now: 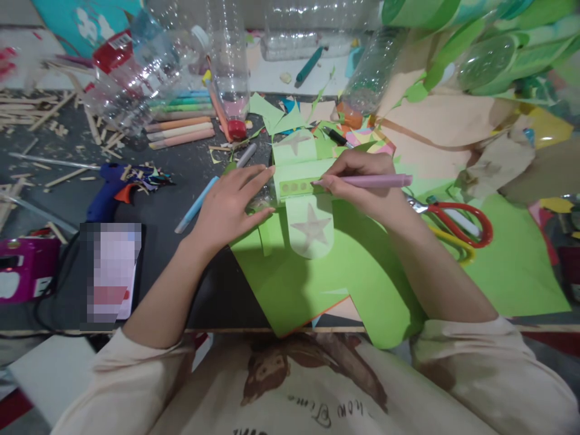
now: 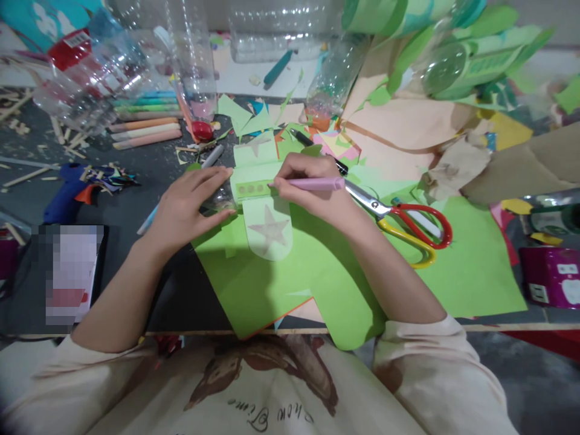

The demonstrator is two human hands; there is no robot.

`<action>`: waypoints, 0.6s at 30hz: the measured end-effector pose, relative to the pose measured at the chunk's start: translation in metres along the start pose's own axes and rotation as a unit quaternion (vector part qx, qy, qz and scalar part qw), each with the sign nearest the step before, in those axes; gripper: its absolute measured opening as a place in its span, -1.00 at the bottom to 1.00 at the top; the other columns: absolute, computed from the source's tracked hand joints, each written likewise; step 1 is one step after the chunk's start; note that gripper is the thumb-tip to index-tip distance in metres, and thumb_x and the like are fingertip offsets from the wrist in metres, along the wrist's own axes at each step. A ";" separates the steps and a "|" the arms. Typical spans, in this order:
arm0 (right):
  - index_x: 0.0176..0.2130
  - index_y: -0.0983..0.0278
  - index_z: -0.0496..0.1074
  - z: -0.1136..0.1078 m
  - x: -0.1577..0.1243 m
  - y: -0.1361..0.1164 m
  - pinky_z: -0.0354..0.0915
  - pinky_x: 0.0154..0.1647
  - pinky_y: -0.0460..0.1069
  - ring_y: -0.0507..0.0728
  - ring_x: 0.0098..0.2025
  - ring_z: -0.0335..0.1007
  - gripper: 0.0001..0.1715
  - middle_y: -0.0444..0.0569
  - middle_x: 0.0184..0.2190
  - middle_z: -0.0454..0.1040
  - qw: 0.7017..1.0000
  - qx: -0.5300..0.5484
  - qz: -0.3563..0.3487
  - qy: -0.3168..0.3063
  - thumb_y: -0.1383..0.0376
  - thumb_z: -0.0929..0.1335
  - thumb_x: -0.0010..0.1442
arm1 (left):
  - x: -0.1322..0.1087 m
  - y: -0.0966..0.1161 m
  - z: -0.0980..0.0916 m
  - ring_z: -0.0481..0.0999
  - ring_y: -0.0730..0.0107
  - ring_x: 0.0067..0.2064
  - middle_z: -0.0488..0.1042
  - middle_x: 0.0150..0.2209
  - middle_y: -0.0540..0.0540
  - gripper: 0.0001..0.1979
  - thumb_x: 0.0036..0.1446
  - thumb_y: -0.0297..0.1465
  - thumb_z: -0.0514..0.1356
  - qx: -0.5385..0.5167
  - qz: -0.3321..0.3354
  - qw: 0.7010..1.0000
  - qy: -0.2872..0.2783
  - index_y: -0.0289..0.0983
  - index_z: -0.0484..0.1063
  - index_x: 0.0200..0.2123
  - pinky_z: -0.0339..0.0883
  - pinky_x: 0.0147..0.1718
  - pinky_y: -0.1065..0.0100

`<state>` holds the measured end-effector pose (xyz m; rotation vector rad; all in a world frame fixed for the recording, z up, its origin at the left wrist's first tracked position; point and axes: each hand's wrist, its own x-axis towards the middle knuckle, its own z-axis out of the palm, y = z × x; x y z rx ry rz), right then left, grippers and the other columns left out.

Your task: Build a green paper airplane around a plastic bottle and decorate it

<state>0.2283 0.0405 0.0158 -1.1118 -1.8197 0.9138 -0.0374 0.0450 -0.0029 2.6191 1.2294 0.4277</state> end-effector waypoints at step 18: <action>-0.56 0.18 0.42 -0.001 0.002 -0.003 0.22 -0.54 0.01 0.09 -0.55 0.33 -0.75 -0.14 -0.61 0.47 0.999 -0.006 0.031 -0.009 0.25 0.43 0.12 | 0.000 -0.001 0.002 0.36 -0.01 0.24 0.36 0.25 -0.22 -0.40 0.30 -0.01 0.03 -0.012 0.000 1.000 0.004 -0.14 0.23 0.30 0.29 0.17 0.00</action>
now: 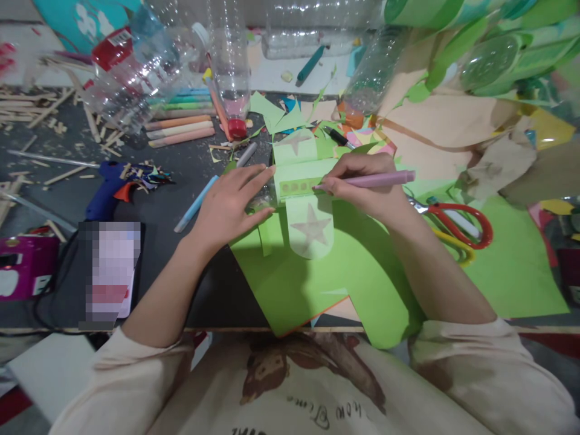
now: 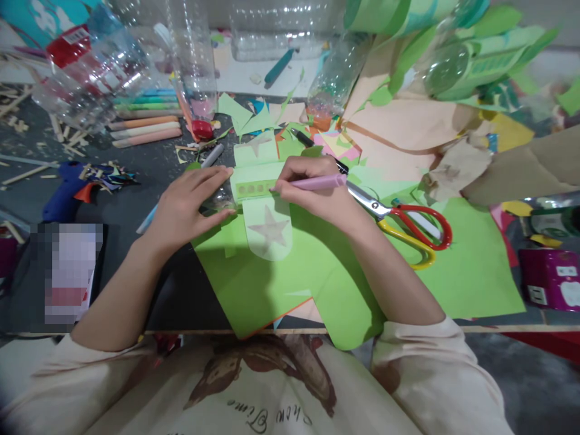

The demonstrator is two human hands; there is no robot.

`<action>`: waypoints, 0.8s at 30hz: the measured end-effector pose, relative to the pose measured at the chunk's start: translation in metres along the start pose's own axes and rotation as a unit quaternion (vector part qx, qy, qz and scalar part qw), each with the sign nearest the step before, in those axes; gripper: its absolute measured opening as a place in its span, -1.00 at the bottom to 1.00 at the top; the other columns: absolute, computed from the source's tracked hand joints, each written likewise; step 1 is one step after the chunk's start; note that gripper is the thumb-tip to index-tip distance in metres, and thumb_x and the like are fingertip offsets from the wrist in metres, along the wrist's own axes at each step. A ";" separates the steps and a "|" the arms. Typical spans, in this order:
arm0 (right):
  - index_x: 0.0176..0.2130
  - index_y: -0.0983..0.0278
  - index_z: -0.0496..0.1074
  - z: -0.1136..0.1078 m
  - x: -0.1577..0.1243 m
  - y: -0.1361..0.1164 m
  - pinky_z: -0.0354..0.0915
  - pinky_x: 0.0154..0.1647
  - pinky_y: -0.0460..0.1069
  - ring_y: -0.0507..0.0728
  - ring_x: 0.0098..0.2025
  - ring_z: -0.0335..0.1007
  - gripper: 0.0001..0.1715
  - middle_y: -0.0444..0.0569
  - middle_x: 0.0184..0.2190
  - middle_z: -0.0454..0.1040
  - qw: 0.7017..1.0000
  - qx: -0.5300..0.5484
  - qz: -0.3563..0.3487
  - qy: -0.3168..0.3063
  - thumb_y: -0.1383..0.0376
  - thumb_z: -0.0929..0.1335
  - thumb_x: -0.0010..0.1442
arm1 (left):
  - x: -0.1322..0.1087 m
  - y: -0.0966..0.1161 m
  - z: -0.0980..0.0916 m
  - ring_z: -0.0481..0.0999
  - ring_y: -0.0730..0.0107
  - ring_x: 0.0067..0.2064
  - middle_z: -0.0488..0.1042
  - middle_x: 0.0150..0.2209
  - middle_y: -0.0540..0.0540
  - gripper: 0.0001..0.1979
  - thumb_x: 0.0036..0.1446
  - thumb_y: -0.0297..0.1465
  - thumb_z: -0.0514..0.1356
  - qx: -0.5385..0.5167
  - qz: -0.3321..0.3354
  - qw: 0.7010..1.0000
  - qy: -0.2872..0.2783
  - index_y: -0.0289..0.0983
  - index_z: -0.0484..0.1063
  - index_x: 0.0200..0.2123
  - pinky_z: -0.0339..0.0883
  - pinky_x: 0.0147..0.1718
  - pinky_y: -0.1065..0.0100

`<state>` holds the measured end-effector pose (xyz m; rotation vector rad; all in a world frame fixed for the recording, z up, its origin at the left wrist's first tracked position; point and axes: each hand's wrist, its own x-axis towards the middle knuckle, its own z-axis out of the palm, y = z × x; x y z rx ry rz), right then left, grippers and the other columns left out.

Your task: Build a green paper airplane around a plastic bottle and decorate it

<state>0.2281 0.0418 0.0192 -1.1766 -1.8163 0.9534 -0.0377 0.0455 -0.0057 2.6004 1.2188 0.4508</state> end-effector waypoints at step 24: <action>-0.54 0.21 0.46 -0.005 0.004 0.004 0.27 -0.57 -0.03 0.04 -0.56 0.35 -0.82 -0.12 -0.58 0.48 0.996 0.076 0.034 0.039 0.26 0.49 0.02 | 0.000 -0.001 -0.007 0.42 0.02 0.17 0.41 0.18 -0.20 -0.44 0.24 -0.15 0.08 0.019 -0.011 1.000 0.000 -0.20 0.27 0.26 0.32 0.14 0.05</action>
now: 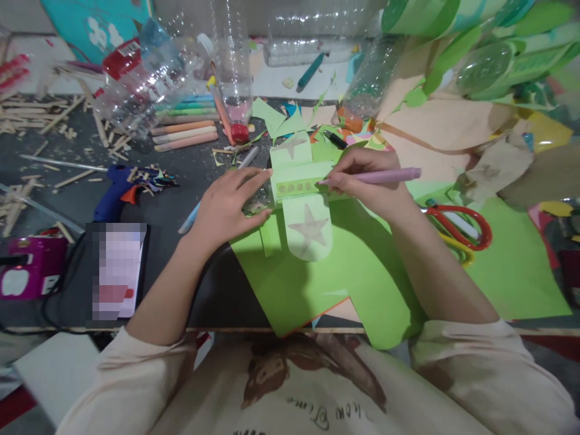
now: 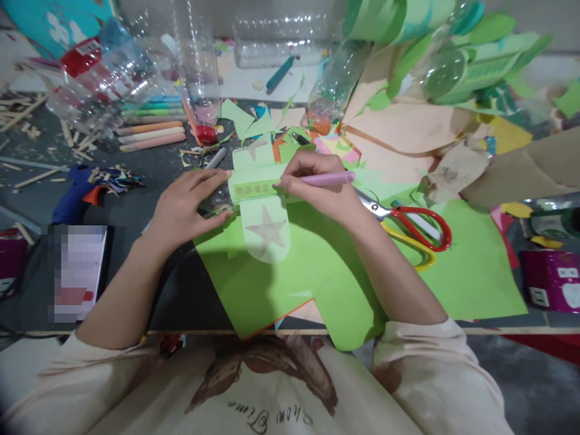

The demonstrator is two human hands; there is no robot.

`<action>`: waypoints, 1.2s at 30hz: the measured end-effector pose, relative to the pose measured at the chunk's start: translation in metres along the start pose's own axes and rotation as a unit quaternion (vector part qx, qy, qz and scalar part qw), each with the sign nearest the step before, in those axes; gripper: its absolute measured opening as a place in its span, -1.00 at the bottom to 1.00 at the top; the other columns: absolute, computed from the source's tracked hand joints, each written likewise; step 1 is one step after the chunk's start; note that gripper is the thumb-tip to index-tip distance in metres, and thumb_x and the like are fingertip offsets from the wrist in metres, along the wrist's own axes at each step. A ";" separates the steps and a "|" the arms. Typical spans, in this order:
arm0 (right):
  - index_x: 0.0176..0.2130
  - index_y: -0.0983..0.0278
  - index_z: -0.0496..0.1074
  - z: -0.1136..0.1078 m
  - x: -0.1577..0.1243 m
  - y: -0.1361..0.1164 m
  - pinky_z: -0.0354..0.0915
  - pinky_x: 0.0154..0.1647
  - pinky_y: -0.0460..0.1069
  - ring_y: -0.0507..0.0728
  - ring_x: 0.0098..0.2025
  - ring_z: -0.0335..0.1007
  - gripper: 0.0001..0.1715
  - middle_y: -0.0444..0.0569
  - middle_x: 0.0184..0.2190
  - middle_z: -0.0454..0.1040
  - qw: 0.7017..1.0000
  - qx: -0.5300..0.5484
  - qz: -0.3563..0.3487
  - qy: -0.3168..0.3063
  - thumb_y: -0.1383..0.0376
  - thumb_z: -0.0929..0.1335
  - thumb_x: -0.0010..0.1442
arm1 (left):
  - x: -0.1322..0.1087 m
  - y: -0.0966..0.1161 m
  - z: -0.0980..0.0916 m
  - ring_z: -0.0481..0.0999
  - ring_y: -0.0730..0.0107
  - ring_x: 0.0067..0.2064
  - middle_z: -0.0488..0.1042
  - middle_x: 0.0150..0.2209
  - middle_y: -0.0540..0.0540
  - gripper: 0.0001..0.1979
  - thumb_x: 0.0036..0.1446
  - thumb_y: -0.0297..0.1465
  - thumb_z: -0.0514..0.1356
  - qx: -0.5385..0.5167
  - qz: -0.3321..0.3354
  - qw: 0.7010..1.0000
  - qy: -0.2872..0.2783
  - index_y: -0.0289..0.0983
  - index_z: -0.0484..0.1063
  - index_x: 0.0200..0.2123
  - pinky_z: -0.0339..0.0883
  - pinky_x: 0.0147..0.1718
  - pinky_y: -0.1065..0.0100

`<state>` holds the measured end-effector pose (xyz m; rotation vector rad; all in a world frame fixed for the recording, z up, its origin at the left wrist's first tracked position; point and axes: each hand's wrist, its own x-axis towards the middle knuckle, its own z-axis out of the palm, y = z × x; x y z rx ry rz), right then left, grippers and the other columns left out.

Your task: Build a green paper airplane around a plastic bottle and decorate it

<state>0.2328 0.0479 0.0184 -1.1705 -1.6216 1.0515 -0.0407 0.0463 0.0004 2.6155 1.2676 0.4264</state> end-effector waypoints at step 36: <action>-0.57 0.12 0.39 0.000 -0.002 -0.003 0.26 -0.48 0.11 0.14 -0.49 0.33 -0.74 -0.09 -0.55 0.45 0.997 -0.080 0.007 -0.011 0.23 0.45 0.08 | 0.000 0.000 0.000 0.39 0.01 0.16 0.40 0.17 -0.19 -0.45 0.20 -0.17 0.13 -0.005 -0.017 1.000 -0.014 -0.14 0.28 0.24 0.32 0.12 0.05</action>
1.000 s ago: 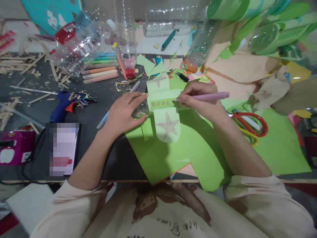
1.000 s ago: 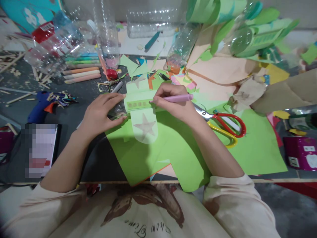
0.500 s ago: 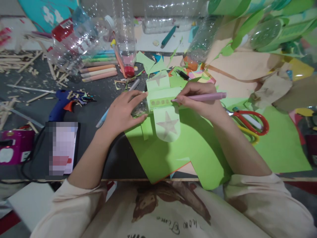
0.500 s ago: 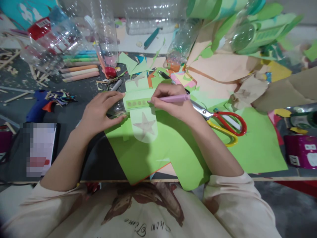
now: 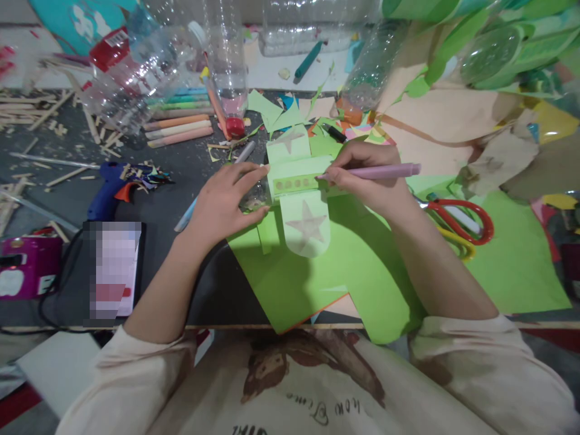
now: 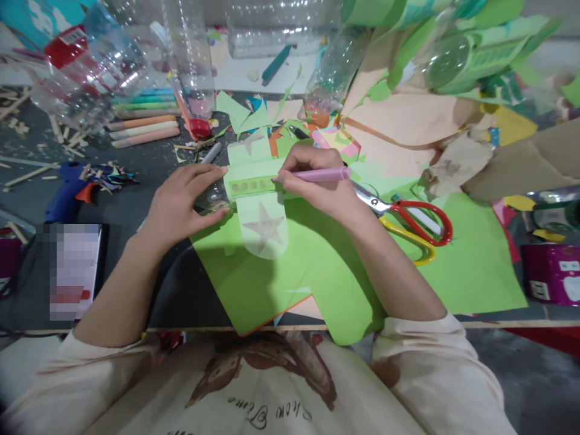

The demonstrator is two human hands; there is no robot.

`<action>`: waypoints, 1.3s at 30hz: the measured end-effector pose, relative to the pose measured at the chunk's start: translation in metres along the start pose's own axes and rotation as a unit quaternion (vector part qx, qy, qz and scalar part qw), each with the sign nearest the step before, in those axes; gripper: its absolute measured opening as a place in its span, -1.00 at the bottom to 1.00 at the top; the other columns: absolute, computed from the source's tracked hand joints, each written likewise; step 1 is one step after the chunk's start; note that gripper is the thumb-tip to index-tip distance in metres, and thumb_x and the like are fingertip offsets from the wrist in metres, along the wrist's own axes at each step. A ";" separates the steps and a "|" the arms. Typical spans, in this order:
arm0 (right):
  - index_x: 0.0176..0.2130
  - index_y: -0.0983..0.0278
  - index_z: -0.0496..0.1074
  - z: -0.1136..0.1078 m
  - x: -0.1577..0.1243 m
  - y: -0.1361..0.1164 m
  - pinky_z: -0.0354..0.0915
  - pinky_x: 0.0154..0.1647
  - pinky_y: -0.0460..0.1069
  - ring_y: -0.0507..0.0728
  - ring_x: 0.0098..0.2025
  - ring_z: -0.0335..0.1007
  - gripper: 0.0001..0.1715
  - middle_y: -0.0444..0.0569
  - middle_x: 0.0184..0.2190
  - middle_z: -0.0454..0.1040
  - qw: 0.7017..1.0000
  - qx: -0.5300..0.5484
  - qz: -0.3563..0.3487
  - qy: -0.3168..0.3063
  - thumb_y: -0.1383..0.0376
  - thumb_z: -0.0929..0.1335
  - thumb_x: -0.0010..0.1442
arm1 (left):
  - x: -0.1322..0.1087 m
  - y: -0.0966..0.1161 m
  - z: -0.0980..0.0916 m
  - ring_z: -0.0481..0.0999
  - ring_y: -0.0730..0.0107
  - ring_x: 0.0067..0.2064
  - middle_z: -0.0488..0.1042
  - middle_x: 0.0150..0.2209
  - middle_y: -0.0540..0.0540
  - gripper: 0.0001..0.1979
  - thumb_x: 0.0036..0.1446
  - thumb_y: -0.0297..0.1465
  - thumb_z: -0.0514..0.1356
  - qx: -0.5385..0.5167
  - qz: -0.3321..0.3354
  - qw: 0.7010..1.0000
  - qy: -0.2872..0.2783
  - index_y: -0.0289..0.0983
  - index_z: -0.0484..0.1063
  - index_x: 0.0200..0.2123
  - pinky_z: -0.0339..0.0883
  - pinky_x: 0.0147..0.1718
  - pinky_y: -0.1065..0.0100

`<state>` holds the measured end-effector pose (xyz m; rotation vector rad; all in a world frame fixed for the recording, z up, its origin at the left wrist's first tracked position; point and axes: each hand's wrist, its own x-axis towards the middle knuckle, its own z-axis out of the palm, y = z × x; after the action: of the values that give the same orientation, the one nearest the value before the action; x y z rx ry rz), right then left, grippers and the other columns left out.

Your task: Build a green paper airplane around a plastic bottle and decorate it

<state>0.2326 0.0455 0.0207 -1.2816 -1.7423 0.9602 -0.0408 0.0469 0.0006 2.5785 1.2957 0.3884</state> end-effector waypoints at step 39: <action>-0.57 0.19 0.40 -0.007 0.001 0.004 0.14 -0.59 -0.02 0.03 -0.59 0.23 -0.78 -0.15 -0.62 0.40 0.998 0.061 -0.002 0.018 0.28 0.45 0.03 | 0.001 0.001 0.000 0.39 -0.03 0.16 0.40 0.16 -0.19 -0.46 0.19 -0.17 0.13 0.001 -0.001 1.000 -0.002 -0.13 0.28 0.23 0.31 0.12 0.03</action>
<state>0.2402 0.0482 0.0207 -1.2105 -1.6332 1.0191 -0.0391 0.0473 0.0008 2.5771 1.2991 0.3830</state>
